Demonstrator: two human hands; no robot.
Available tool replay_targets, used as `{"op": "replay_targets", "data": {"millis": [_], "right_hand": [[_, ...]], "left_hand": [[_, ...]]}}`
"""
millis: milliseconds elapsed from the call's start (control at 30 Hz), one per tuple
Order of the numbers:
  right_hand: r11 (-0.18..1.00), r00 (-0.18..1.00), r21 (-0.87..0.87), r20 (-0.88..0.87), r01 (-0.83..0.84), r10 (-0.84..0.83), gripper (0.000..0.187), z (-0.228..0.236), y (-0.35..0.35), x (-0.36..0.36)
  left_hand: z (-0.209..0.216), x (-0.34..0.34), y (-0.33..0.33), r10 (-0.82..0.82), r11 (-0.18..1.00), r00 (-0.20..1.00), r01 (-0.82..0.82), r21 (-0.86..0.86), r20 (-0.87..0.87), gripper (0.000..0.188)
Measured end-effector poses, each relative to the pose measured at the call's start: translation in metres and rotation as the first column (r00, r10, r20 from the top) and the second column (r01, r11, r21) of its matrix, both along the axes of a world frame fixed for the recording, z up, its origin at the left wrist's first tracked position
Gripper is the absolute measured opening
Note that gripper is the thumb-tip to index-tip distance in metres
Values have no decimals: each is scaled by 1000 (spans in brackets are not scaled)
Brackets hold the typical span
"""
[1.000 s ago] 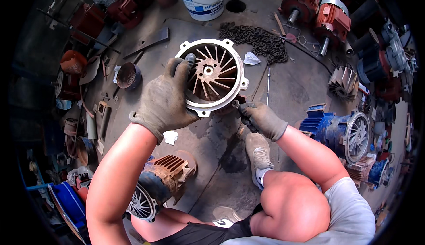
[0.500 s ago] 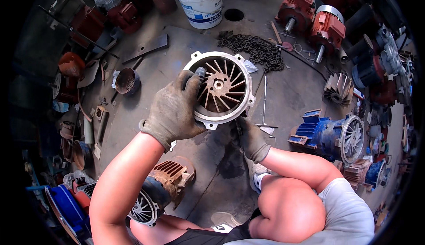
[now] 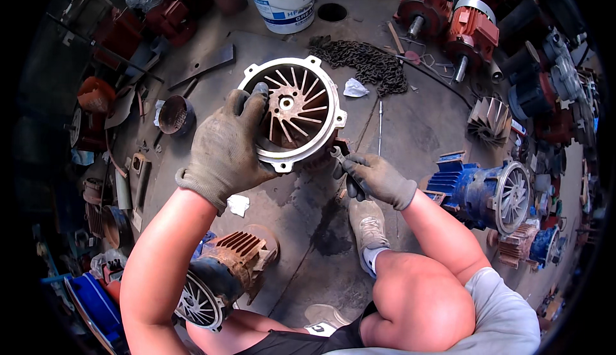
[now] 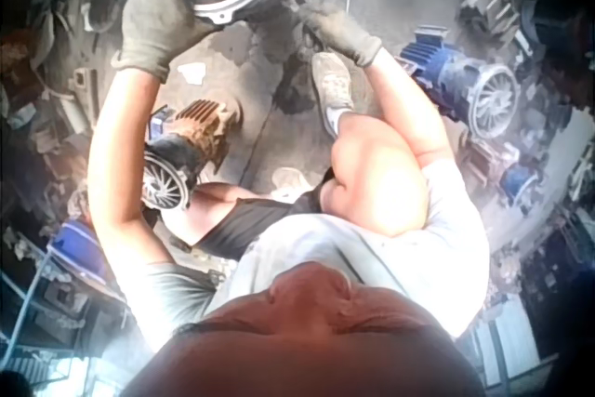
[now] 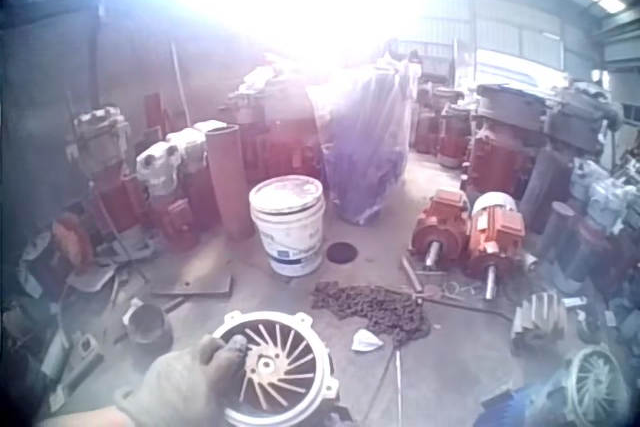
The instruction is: The person sits on the floor in a workshop and uses a metal rod to scrape and clean the interior of a circular metal motor housing. They rotate the housing to access different areas and occasionally inspect the surface. The person also handles a small blue mesh strainer and a white cloth during the process.
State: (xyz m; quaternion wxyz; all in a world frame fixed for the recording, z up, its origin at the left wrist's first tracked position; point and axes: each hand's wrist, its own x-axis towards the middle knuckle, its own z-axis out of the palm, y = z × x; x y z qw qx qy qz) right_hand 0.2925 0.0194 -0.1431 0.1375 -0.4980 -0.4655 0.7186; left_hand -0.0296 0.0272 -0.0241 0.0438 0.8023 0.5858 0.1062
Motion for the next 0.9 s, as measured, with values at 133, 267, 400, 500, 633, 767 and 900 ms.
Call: {"op": "replay_targets", "data": {"millis": [133, 267, 400, 500, 633, 767, 900], "right_hand": [[968, 965, 1, 72, -253, 252, 34, 22, 41, 5], [918, 901, -39, 178, -396, 396, 32, 32, 78, 10], [842, 781, -49, 348, -537, 518, 28, 44, 107, 4], [819, 751, -39, 376, -573, 543, 27, 48, 110, 1], [880, 835, -21, 306, -474, 457, 28, 31, 97, 6], [893, 852, -13, 292, -451, 435, 28, 29, 94, 7], [862, 817, -85, 286, -499, 501, 27, 40, 106, 0]], "left_hand": [[5, 0, -1, 2, 1000, 998, -4, -28, -63, 116], [6, 4, -1, 35, 997, 994, -42, -63, -108, 122], [-2, -2, -1, -9, 1000, 999, 9, 3, -38, 124], [-9, -6, -2, -18, 1000, 1000, 18, 21, 14, 127], [-12, -3, -4, -8, 998, 997, 3, 63, 80, 113], [-7, -2, -5, 12, 1000, 998, -13, 18, 63, 116], [-6, 1, -8, 36, 999, 999, -36, 20, 27, 121]]}}
